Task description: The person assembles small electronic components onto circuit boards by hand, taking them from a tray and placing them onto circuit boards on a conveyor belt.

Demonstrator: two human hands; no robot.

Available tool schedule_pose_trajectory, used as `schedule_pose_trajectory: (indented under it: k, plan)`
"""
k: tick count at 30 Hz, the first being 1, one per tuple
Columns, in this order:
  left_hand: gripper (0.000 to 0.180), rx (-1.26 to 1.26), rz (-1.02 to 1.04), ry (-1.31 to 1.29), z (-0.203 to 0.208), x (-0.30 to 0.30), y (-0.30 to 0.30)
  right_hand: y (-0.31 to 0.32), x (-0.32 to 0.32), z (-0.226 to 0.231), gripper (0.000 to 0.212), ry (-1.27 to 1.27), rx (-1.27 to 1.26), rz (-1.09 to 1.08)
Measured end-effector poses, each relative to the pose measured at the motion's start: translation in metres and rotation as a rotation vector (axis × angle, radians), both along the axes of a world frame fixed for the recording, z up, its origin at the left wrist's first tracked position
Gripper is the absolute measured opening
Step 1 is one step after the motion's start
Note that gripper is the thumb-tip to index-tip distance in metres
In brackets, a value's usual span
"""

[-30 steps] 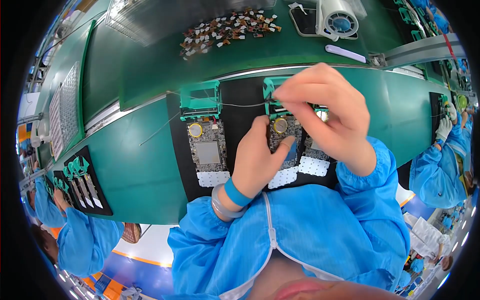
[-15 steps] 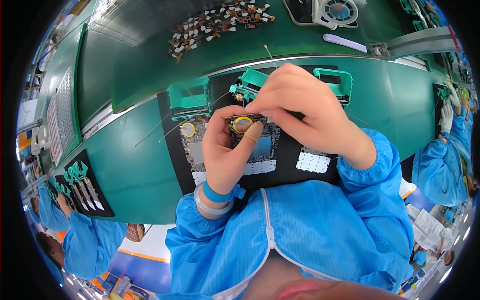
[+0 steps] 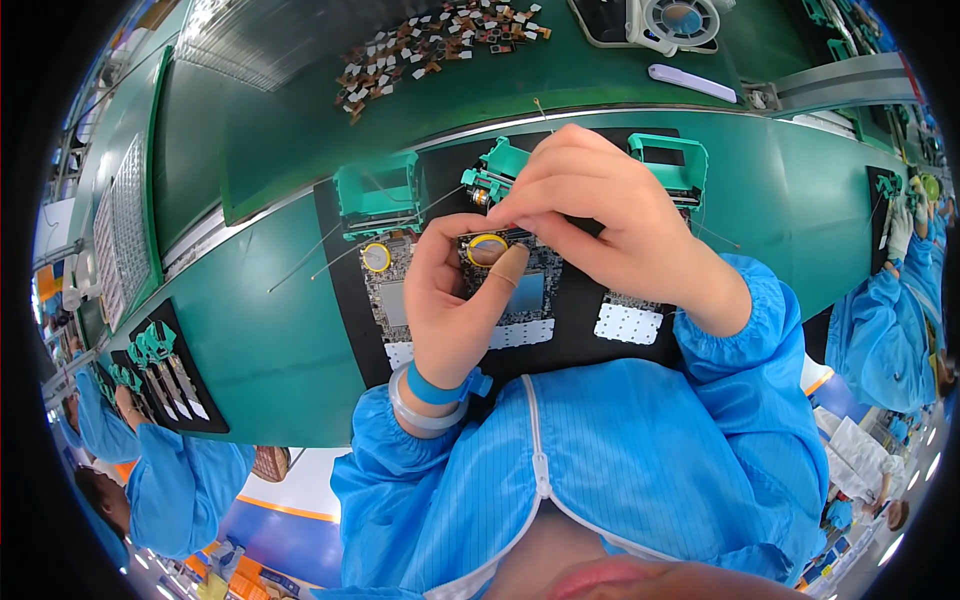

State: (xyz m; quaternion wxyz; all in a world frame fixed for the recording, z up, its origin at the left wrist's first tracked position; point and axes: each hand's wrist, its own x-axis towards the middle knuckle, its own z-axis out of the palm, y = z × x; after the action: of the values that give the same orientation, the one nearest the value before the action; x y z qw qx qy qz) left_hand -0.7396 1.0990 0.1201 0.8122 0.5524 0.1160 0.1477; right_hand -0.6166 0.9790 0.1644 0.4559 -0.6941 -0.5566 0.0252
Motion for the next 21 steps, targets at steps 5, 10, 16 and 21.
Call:
schedule_pose_trajectory:
  k: [5,10,16,21]
  plan:
    - [0.03,0.007,0.005,-0.004,0.0008,0.0013,-0.0007,0.0,0.0,0.0005,0.019,0.014,0.008,-0.006]
    - [0.03,0.005,0.011,-0.005,0.0023,0.0013,-0.0018,-0.0009,-0.001,0.0011,0.019,0.029,0.009,-0.005]
    - [0.03,0.018,0.002,0.012,0.0023,-0.0005,-0.0019,-0.0028,-0.0011,0.002,0.02,0.027,-0.011,0.002]
    - [0.03,-0.006,0.005,0.023,0.0033,0.0004,-0.0025,-0.003,-0.0015,0.0017,0.02,0.022,-0.024,0.012]
